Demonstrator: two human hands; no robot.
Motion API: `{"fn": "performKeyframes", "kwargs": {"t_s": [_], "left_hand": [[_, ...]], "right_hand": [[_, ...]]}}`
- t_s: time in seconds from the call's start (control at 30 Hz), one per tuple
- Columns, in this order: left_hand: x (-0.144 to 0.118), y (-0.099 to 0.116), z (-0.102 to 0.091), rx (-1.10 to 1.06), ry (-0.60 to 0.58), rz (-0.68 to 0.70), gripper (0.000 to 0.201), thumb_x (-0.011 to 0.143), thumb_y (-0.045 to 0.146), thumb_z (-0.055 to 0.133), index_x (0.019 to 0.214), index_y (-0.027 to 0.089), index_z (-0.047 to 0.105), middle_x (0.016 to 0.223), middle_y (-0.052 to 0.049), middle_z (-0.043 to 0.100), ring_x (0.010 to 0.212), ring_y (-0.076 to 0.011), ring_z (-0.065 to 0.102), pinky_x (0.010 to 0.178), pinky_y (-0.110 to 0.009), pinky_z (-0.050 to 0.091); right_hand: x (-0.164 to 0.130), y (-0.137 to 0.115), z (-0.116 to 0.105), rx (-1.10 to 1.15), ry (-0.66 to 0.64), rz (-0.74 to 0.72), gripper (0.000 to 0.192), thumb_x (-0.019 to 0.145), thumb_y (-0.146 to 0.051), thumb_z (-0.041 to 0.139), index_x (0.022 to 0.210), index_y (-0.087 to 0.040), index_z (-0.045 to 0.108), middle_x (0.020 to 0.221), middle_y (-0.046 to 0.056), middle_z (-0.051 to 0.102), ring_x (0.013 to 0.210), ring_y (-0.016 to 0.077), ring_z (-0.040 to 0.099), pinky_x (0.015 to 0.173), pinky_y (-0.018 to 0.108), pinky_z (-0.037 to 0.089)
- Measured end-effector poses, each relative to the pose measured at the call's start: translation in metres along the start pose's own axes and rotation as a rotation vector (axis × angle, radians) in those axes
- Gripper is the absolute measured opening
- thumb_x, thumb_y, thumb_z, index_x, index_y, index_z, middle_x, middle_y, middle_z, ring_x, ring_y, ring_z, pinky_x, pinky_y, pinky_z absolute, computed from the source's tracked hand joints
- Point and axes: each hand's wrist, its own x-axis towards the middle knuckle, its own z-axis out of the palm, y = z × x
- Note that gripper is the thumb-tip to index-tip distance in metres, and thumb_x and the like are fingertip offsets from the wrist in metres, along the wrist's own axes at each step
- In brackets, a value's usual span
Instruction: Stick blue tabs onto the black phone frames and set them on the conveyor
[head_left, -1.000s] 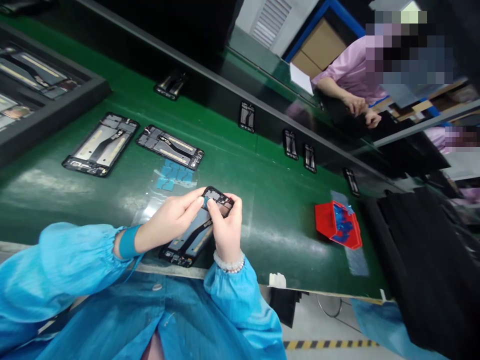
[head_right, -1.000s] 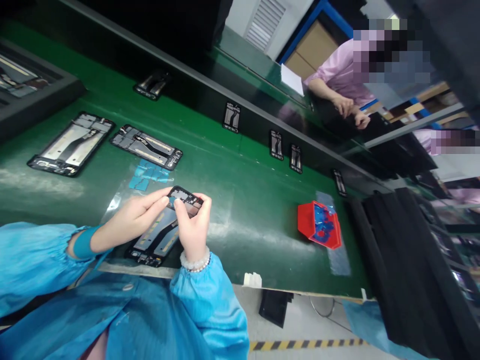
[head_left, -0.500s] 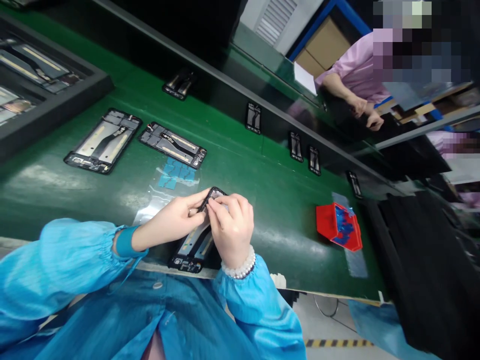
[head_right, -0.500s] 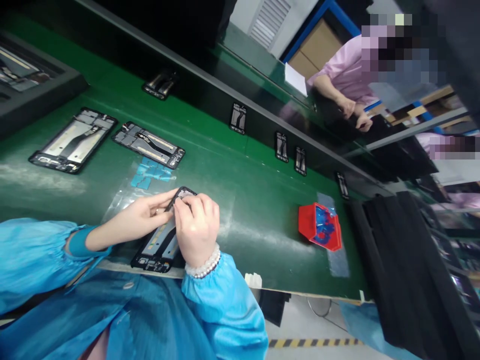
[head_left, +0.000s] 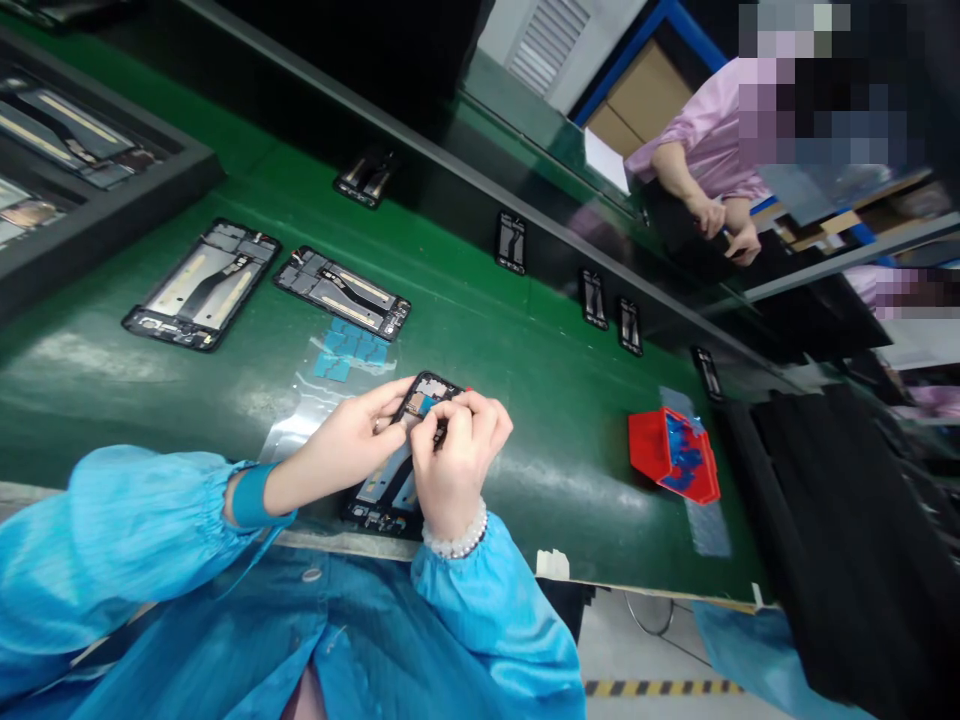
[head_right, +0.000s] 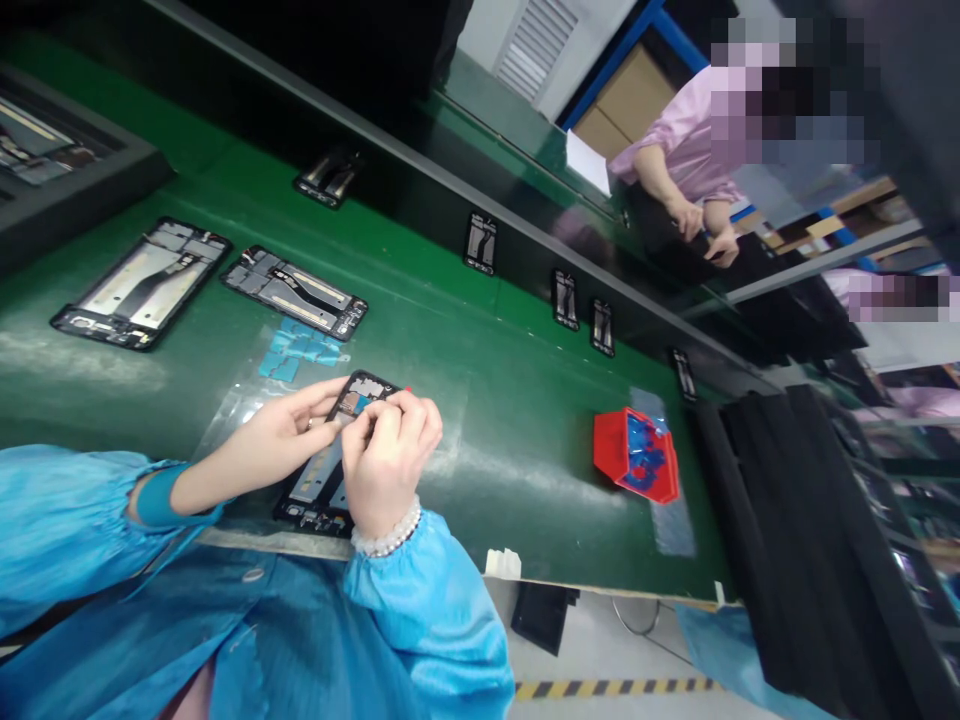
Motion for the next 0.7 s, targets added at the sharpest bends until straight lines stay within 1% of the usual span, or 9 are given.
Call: {"fn": "performKeyframes", "kwargs": {"t_s": [0.13, 0.23, 0.27, 0.33, 0.43, 0.5, 0.57, 0.63, 0.7], "left_hand": [[0.006, 0.004, -0.005, -0.033, 0.051, -0.011, 0.049, 0.077, 0.024, 0.054, 0.124, 0.011, 0.052, 0.114, -0.012, 0.069, 0.104, -0.0236, 0.064, 0.09, -0.033, 0.051], [0.011, 0.005, -0.01, 0.032, 0.123, -0.036, 0.039, 0.081, 0.033, 0.054, 0.113, 0.012, 0.057, 0.1, -0.009, 0.072, 0.094, -0.0225, 0.067, 0.082, -0.031, 0.053], [0.013, 0.005, -0.011, 0.073, 0.142, -0.053, 0.037, 0.083, 0.037, 0.053, 0.11, 0.013, 0.059, 0.096, -0.008, 0.072, 0.089, -0.0221, 0.067, 0.077, -0.029, 0.054], [0.014, 0.003, -0.011, 0.186, 0.17, -0.063, 0.036, 0.087, 0.042, 0.048, 0.104, 0.014, 0.061, 0.091, -0.007, 0.071, 0.084, -0.0216, 0.066, 0.069, -0.027, 0.053], [0.014, -0.001, -0.01, 0.341, 0.191, -0.027, 0.036, 0.089, 0.043, 0.043, 0.105, 0.016, 0.062, 0.091, -0.004, 0.071, 0.084, -0.0221, 0.065, 0.068, -0.026, 0.051], [0.014, -0.003, -0.009, 0.382, 0.211, -0.036, 0.039, 0.089, 0.043, 0.042, 0.111, 0.016, 0.061, 0.094, -0.005, 0.071, 0.089, -0.0239, 0.065, 0.071, -0.027, 0.052], [0.015, -0.002, -0.007, 0.381, 0.225, -0.048, 0.044, 0.088, 0.044, 0.043, 0.116, 0.015, 0.059, 0.103, -0.007, 0.07, 0.098, -0.0267, 0.063, 0.079, -0.03, 0.052], [0.015, 0.0, -0.004, 0.351, 0.252, -0.042, 0.047, 0.087, 0.045, 0.044, 0.118, 0.014, 0.059, 0.113, -0.009, 0.068, 0.107, -0.0283, 0.06, 0.089, -0.034, 0.05], [0.015, 0.003, 0.0, 0.274, 0.281, -0.021, 0.048, 0.087, 0.047, 0.047, 0.118, 0.013, 0.058, 0.117, -0.011, 0.067, 0.108, -0.0284, 0.061, 0.092, -0.036, 0.05]], "right_hand": [[0.002, 0.039, -0.033, -0.067, 0.182, 0.14, 0.01, 0.085, -0.017, 0.043, 0.079, -0.021, 0.05, 0.085, 0.007, 0.056, 0.088, 0.0214, 0.055, 0.08, 0.042, 0.045], [0.031, 0.117, -0.085, -0.357, 0.385, 0.596, 0.015, 0.088, -0.024, 0.037, 0.084, -0.023, 0.052, 0.077, 0.007, 0.058, 0.078, 0.0215, 0.061, 0.074, 0.039, 0.047], [0.045, 0.147, -0.102, -0.51, 0.37, 0.758, 0.017, 0.087, -0.024, 0.036, 0.089, -0.024, 0.054, 0.081, 0.01, 0.06, 0.083, 0.0223, 0.063, 0.075, 0.039, 0.047], [0.073, 0.199, -0.131, -0.565, 0.323, 0.877, 0.016, 0.081, -0.019, 0.044, 0.086, -0.025, 0.059, 0.086, 0.016, 0.061, 0.092, 0.0274, 0.064, 0.075, 0.043, 0.045], [0.103, 0.238, -0.148, -0.497, 0.159, 0.897, 0.008, 0.074, -0.021, 0.056, 0.069, -0.024, 0.061, 0.083, 0.019, 0.062, 0.103, 0.0357, 0.061, 0.074, 0.051, 0.043], [0.104, 0.23, -0.142, -0.413, 0.066, 0.832, 0.011, 0.076, -0.026, 0.058, 0.067, -0.021, 0.061, 0.089, 0.023, 0.062, 0.112, 0.0376, 0.056, 0.078, 0.053, 0.042], [0.085, 0.196, -0.124, -0.289, -0.016, 0.721, 0.017, 0.079, -0.03, 0.055, 0.072, -0.017, 0.062, 0.096, 0.025, 0.063, 0.113, 0.0333, 0.055, 0.083, 0.05, 0.043], [0.049, 0.146, -0.098, -0.105, -0.146, 0.588, 0.021, 0.078, -0.038, 0.058, 0.08, -0.017, 0.064, 0.093, 0.016, 0.067, 0.097, 0.0237, 0.062, 0.079, 0.039, 0.05], [0.01, 0.096, -0.067, 0.13, -0.341, 0.467, 0.032, 0.067, -0.046, 0.069, 0.086, -0.021, 0.063, 0.074, 0.001, 0.067, 0.065, 0.0136, 0.063, 0.056, 0.027, 0.053]]}}
